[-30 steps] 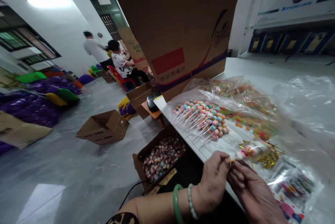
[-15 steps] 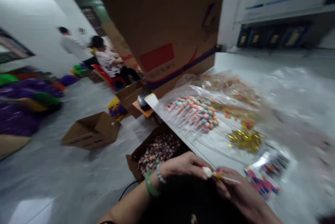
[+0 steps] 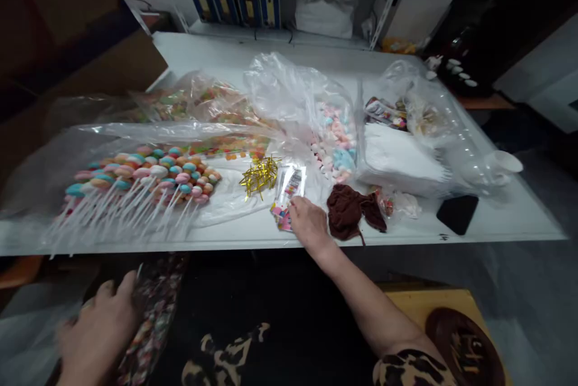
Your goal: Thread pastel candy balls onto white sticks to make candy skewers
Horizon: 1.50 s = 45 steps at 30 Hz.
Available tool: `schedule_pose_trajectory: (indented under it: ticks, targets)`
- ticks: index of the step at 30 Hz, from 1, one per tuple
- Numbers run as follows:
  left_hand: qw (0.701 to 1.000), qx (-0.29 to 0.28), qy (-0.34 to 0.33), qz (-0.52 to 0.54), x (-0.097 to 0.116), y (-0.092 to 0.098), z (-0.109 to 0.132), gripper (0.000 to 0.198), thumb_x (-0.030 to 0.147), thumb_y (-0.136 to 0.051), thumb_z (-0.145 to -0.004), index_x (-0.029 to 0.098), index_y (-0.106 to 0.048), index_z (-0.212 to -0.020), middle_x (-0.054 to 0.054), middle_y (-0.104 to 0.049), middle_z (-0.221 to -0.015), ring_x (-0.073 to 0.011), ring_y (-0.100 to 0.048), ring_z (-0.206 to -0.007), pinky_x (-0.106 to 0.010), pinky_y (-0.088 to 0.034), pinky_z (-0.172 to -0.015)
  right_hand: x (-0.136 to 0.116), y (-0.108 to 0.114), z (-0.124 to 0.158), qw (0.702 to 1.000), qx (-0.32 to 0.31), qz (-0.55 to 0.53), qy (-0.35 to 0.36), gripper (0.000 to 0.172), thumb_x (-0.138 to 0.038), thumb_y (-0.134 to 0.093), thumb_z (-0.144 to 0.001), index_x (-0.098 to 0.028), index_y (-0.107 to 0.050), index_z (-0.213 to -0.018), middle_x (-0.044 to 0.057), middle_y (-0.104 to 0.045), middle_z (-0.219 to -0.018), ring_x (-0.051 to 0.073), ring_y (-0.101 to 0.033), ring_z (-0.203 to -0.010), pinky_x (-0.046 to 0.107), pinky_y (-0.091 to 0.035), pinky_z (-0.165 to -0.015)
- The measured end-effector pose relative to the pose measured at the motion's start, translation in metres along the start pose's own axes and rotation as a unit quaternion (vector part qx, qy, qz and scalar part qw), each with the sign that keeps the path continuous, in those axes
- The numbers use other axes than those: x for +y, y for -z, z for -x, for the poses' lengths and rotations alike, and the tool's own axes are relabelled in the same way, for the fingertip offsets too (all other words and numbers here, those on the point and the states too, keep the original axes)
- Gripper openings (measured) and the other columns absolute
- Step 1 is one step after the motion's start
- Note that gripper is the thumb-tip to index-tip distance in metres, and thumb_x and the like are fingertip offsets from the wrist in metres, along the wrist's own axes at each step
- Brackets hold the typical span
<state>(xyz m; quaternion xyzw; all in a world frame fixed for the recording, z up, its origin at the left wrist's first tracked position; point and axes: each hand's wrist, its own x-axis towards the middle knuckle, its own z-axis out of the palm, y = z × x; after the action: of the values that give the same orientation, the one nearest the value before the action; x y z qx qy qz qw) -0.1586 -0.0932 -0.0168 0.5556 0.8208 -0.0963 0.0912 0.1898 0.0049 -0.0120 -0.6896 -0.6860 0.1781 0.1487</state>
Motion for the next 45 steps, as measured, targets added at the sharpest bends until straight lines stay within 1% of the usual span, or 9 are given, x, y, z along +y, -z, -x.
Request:
schedule_pose_trajectory:
  ticks: [4,10,15,20,30,34,36,40,45]
  targets:
    - [0.995,0.005,-0.060,0.085,0.056,0.003,0.009,0.031,0.037,-0.039,-0.092,0.021,-0.065,-0.101,-0.009,-0.072,-0.093,-0.0222,-0.064,-0.076,-0.029,-0.037,-0.065,0.014,-0.001,-0.016,0.999,0.027,-0.024,-0.018,0.018,-0.028,-0.047,-0.092,-0.023,-0.064,-0.093,0.003,-0.068,-0.099,0.018,-0.062,-0.093,0.025,-0.039,-0.078]
    - [0.950,0.092,-0.220,0.204,0.142,0.007,0.007,0.033,0.039,-0.050,-0.089,0.020,-0.052,-0.062,0.000,-0.056,-0.056,-0.0138,-0.052,-0.056,-0.026,-0.030,-0.058,0.010,-0.006,-0.023,0.995,0.001,0.024,-0.095,0.020,-0.036,-0.044,-0.094,-0.021,-0.058,-0.098,0.007,-0.067,-0.102,0.021,-0.064,-0.092,0.028,-0.040,-0.074]
    - [0.876,0.054,-0.293,0.378,0.193,0.003,-0.005,0.024,0.029,-0.045,-0.091,0.020,-0.058,-0.073,-0.001,-0.060,-0.064,-0.0137,-0.055,-0.061,-0.025,-0.040,-0.061,0.009,-0.010,-0.038,0.985,-0.038,0.063,-0.155,0.049,-0.058,-0.047,-0.090,-0.017,-0.049,-0.116,0.014,-0.065,-0.112,0.026,-0.065,-0.095,0.032,-0.042,-0.076]
    - [0.799,0.054,-0.324,0.504,0.227,-0.004,-0.023,0.032,0.014,-0.044,-0.084,0.019,-0.063,-0.110,-0.008,-0.068,-0.104,-0.0150,-0.062,-0.085,-0.029,-0.048,-0.081,0.020,-0.013,-0.041,0.981,-0.035,0.043,-0.186,0.035,-0.043,-0.042,-0.095,-0.019,-0.055,-0.117,0.011,-0.070,-0.100,0.025,-0.066,-0.093,0.030,-0.041,-0.075]
    - [0.804,-0.059,-0.217,0.551,0.237,0.007,-0.026,0.013,0.020,-0.058,-0.074,0.018,-0.069,-0.080,-0.003,-0.064,-0.084,-0.0139,-0.056,-0.073,-0.027,-0.045,-0.072,0.057,-0.010,-0.036,0.986,0.109,-0.081,-0.099,0.037,-0.019,-0.038,-0.089,-0.018,-0.066,-0.113,0.011,-0.066,-0.110,0.022,-0.061,-0.098,0.029,-0.042,-0.084]
    - [0.772,-0.117,-0.155,0.605,0.237,0.009,-0.019,0.018,0.026,-0.061,-0.075,0.016,-0.070,-0.086,-0.005,-0.066,-0.083,-0.0149,-0.057,-0.073,-0.027,-0.045,-0.070,0.060,0.000,-0.033,0.938,0.187,-0.271,-0.109,0.029,-0.026,-0.043,-0.083,-0.017,-0.069,-0.090,0.007,-0.069,-0.087,0.021,-0.060,-0.084,0.029,-0.045,-0.075]
    - [0.728,-0.155,-0.131,0.655,0.236,0.015,-0.015,0.027,0.033,-0.067,-0.073,0.015,-0.070,-0.093,-0.006,-0.068,-0.088,-0.0147,-0.058,-0.073,-0.027,-0.045,-0.069,0.051,0.006,-0.028,0.899,0.134,-0.397,-0.131,0.023,-0.036,-0.053,-0.078,-0.017,-0.066,-0.077,0.003,-0.063,-0.066,0.018,-0.055,-0.065,0.027,-0.043,-0.061]
    - [0.612,-0.268,-0.135,0.732,0.225,0.024,-0.009,0.044,0.039,-0.078,-0.066,0.013,-0.070,-0.100,-0.007,-0.069,-0.090,-0.0153,-0.060,-0.075,-0.026,-0.045,-0.070,0.019,0.005,-0.019,0.844,-0.135,-0.505,-0.117,0.026,-0.040,-0.068,-0.061,-0.017,-0.058,-0.056,-0.003,-0.048,-0.049,0.010,-0.041,-0.049,0.023,-0.032,-0.049]
    - [0.575,-0.312,-0.136,0.744,0.188,0.019,-0.005,0.037,0.041,-0.076,-0.070,0.010,-0.072,-0.092,-0.007,-0.068,-0.084,-0.0153,-0.059,-0.075,-0.027,-0.045,-0.075,-0.017,-0.022,-0.017,0.874,-0.246,-0.414,-0.065,0.031,-0.042,-0.065,-0.060,-0.017,-0.050,-0.048,-0.005,-0.041,-0.046,0.008,-0.034,-0.049,0.022,-0.025,-0.047]
